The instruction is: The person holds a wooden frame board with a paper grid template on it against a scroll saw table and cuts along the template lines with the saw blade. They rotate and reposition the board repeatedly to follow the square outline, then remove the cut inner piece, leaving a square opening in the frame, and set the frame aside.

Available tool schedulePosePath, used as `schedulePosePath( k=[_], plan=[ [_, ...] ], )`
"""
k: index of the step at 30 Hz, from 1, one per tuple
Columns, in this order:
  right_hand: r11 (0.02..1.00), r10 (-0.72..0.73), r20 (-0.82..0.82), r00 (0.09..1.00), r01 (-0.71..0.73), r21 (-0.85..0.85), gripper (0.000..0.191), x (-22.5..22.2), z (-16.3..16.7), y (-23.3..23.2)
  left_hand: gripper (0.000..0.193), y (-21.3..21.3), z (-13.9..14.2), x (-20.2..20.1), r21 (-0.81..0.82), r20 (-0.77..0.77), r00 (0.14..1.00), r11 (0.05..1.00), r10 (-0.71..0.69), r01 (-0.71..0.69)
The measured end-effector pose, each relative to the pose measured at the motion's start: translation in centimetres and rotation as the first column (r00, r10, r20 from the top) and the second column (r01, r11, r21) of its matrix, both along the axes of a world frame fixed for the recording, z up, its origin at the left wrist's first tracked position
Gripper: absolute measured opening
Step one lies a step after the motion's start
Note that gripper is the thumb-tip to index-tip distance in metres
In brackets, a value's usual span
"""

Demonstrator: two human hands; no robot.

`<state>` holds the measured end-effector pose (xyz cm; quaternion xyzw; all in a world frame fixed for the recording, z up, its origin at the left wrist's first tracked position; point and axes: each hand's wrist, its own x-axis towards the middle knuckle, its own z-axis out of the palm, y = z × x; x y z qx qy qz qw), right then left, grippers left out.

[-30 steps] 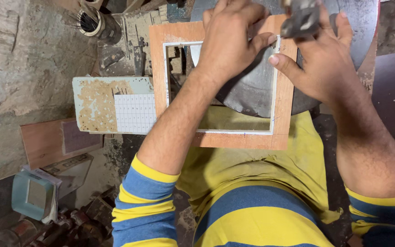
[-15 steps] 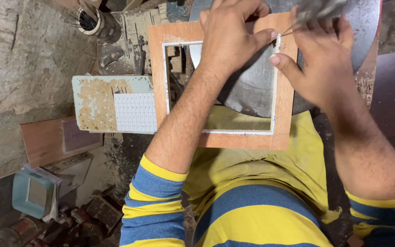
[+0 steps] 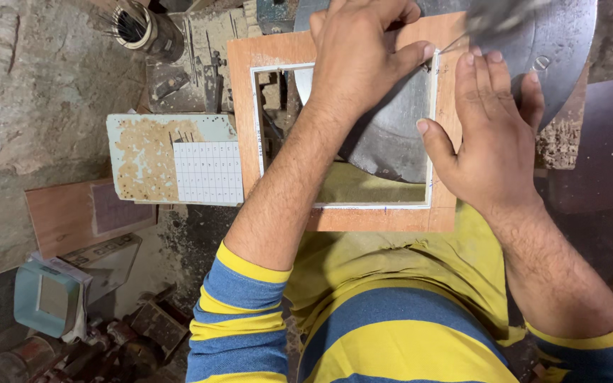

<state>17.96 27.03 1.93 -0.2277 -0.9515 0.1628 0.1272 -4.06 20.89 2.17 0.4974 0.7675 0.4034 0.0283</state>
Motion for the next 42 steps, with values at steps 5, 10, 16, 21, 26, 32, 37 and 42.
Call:
schedulePosePath(
  k=[5,10,16,21,26,32,37,42],
  plan=[
    [1.000,0.013,-0.023,1.000,-0.013,-0.001,0.071,0.1,-0.1,0.1,0.034,0.0,-0.1,0.0,0.015,-0.021,1.000,1.000,0.004,-0.004],
    [1.000,0.020,-0.022,1.000,-0.020,0.018,0.071,0.2,-0.2,0.4,0.033,0.0,-0.1,0.0,-0.021,-0.010,1.000,1.000,0.009,-0.009],
    [0.999,0.018,-0.032,0.999,-0.017,0.028,0.072,0.0,-0.3,0.5,0.033,0.1,-0.1,0.0,0.003,-0.026,1.000,1.000,0.012,-0.012],
    [0.999,0.024,-0.046,0.999,-0.023,0.035,0.070,-0.1,0.1,0.6,0.034,0.1,-0.1,0.0,-0.012,-0.023,1.000,1.000,0.012,-0.013],
    [0.999,0.028,-0.006,1.000,-0.028,0.044,0.074,0.0,0.8,0.6,0.033,-0.3,0.3,0.4,0.021,-0.028,1.000,1.000,0.014,-0.013],
    [0.999,0.029,0.001,1.000,-0.029,0.043,0.072,0.1,0.8,0.7,0.032,-0.8,0.6,0.8,0.028,-0.011,1.000,1.000,0.014,-0.013],
    [0.999,0.049,-0.032,0.998,-0.050,-0.004,0.070,0.0,0.9,1.1,0.035,-0.7,0.6,0.7,0.022,-0.026,0.999,0.999,0.027,-0.027],
    [0.999,0.044,-0.036,0.998,-0.045,-0.008,0.073,-0.2,1.2,1.0,0.033,-0.7,0.7,0.9,-0.017,-0.010,0.999,0.999,0.038,-0.038]
  ],
)
